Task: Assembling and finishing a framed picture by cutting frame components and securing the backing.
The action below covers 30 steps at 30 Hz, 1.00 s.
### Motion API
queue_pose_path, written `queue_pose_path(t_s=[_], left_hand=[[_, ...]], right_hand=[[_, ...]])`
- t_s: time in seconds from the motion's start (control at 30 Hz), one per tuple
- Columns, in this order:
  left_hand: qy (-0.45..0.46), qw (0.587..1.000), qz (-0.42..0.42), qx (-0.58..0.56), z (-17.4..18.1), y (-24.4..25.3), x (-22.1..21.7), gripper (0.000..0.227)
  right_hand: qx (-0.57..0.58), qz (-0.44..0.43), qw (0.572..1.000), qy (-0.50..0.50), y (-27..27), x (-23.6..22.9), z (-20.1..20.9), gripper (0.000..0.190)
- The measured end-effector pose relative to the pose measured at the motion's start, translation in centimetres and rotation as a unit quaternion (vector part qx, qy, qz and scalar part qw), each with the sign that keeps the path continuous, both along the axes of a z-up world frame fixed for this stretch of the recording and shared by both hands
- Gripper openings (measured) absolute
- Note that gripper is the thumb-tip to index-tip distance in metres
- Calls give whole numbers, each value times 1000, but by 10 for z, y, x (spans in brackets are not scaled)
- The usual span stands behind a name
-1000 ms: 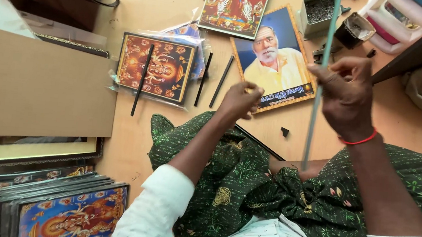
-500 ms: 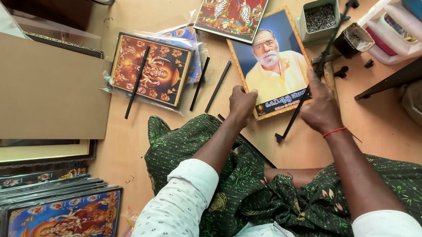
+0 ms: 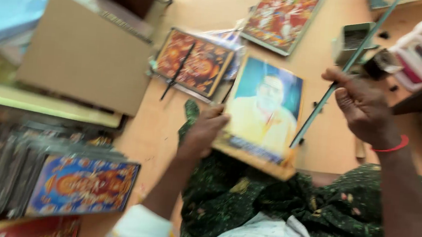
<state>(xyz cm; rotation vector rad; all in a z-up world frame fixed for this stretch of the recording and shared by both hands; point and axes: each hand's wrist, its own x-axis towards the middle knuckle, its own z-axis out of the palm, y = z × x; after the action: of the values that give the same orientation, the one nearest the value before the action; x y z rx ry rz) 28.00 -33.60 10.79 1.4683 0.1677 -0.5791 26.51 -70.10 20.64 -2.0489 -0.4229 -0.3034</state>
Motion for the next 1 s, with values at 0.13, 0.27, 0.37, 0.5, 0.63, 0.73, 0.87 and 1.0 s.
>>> queue_pose_path(t_s=[0.13,0.27,0.37,0.5,0.63,0.73,0.87,1.0], left_hand=[[-26,997,-39,54,115,91,-22,35],[-44,976,-117,177,132,145,-35,34],[-72,977,-127,156,94,153,-67,32],[-20,997,7,68,55,146,-116,36],[-3,983,177,-43,53,148,-172,40],[20,954,270,-127,60,132,-214,54],[-35,927,285,-241,77,115,-237,64],[-91,959,250,-98,79,98,-237,67]], right_hand=[[-82,24,996,-12,26,6,35,29],[-235,53,948,-210,99,4,109,27],[-305,132,904,-271,133,12,85,27],[-269,366,881,-129,170,14,2,47],[-313,393,863,-63,216,3,5,42],[-385,347,856,-1,225,2,-6,26],[-351,320,880,-7,219,3,-22,25],[-360,305,882,-8,214,4,-25,26]])
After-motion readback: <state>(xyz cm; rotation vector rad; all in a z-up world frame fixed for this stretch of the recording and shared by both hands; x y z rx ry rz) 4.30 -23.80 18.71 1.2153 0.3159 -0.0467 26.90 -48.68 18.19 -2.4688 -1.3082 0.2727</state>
